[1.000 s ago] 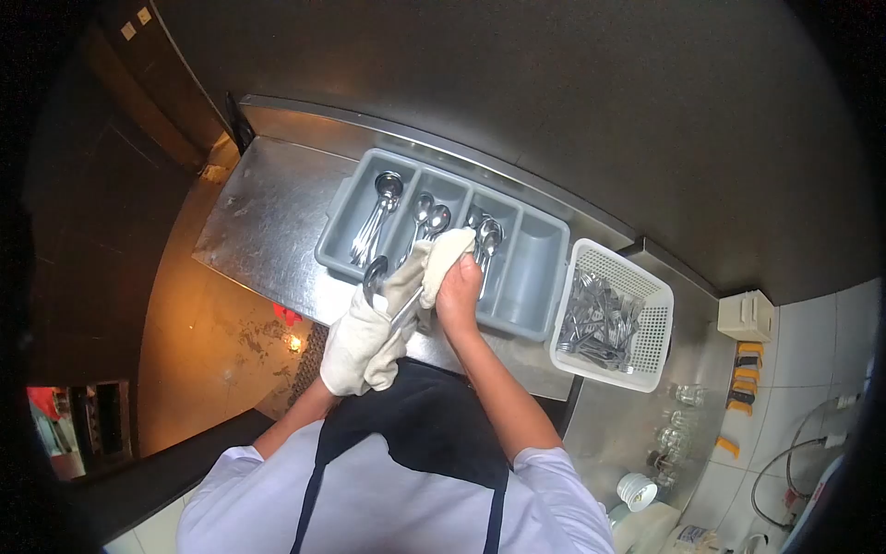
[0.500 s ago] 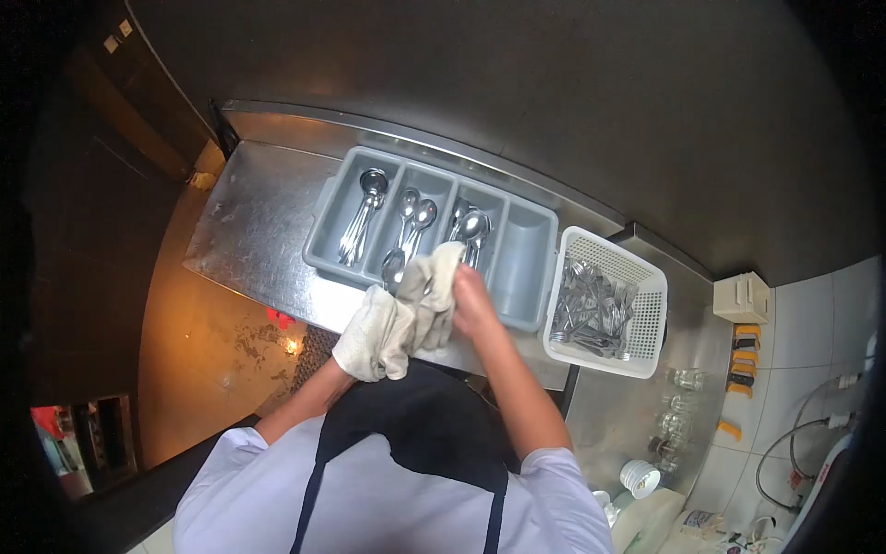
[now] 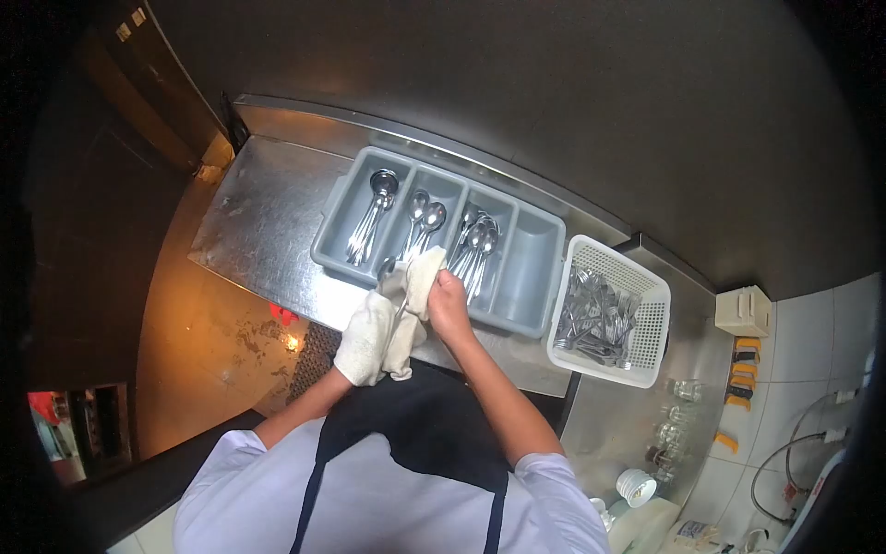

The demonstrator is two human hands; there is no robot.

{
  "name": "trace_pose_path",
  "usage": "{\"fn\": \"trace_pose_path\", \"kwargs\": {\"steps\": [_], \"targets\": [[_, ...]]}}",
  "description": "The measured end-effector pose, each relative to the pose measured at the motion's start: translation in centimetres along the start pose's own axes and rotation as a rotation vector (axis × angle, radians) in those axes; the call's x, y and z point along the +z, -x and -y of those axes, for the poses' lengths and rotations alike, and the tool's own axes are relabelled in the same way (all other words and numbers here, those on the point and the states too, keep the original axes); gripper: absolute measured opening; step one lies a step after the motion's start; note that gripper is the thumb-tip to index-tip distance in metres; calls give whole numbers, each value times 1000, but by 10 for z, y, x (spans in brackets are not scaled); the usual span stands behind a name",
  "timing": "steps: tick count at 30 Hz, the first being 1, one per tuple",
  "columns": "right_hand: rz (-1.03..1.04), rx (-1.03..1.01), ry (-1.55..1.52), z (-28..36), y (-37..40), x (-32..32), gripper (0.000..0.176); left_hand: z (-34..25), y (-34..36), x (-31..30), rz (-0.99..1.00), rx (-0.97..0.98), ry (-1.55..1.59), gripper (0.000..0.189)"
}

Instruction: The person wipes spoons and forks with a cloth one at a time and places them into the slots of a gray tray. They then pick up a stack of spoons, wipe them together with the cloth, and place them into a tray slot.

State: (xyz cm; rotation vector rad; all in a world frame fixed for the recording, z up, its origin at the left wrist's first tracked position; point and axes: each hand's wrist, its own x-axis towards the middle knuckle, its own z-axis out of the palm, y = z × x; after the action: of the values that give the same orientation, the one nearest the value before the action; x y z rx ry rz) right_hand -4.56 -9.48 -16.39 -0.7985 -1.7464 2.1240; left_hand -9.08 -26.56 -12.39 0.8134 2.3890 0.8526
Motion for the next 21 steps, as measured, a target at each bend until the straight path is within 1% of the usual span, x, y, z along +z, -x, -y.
{"fn": "trace_pose_path", "kwargs": {"steps": [3, 4, 6, 7, 9, 11, 12, 13, 14, 16, 17, 18, 19, 20, 21], "targets": [[32, 29, 113, 15, 8, 7, 21, -20, -6, -22, -137, 124, -341, 27], [70, -14, 89, 21, 9, 11, 20, -8, 0, -16, -182, 237, -415, 22], [141, -96, 39, 31, 10, 16, 19, 9, 8, -1, -147, 286, -100, 28], [114, -94, 65, 32, 7, 15, 19, 14, 10, 3, -128, 308, 56, 32], [62, -92, 117, 33, -3, 7, 18, -11, 15, -18, 90, -36, 625, 27], [-116, -137, 103, 23, -18, -6, 18, -30, 19, -28, 104, -117, 711, 21], [-190, -147, 96, 24, -21, -12, 19, -35, 20, -29, 8, -23, 515, 18], [-262, -157, 88, 24, -24, -14, 20, -33, 19, -27, -21, -2, 478, 16], [-279, -141, -43, 24, -21, -7, 23, -30, 18, -24, -51, 18, 439, 14], [-219, 68, -261, 24, 2, 7, 25, -5, 5, 4, 35, -79, 682, 13], [-193, 170, -370, 21, 15, 13, 26, -9, 4, 3, 66, -138, 742, 14], [-117, 162, -269, 7, 30, 18, 28, -13, 2, 1, 93, -198, 801, 14], [-46, 154, -171, -4, 40, 19, 30, -33, 4, -21, 107, -271, 795, 15], [16, 213, -195, 16, 46, 16, 31, -37, 2, -22, 131, -292, 750, 16], [27, 234, -170, 19, 45, 8, 31, -41, 1, -24, 157, -312, 704, 17]]}}
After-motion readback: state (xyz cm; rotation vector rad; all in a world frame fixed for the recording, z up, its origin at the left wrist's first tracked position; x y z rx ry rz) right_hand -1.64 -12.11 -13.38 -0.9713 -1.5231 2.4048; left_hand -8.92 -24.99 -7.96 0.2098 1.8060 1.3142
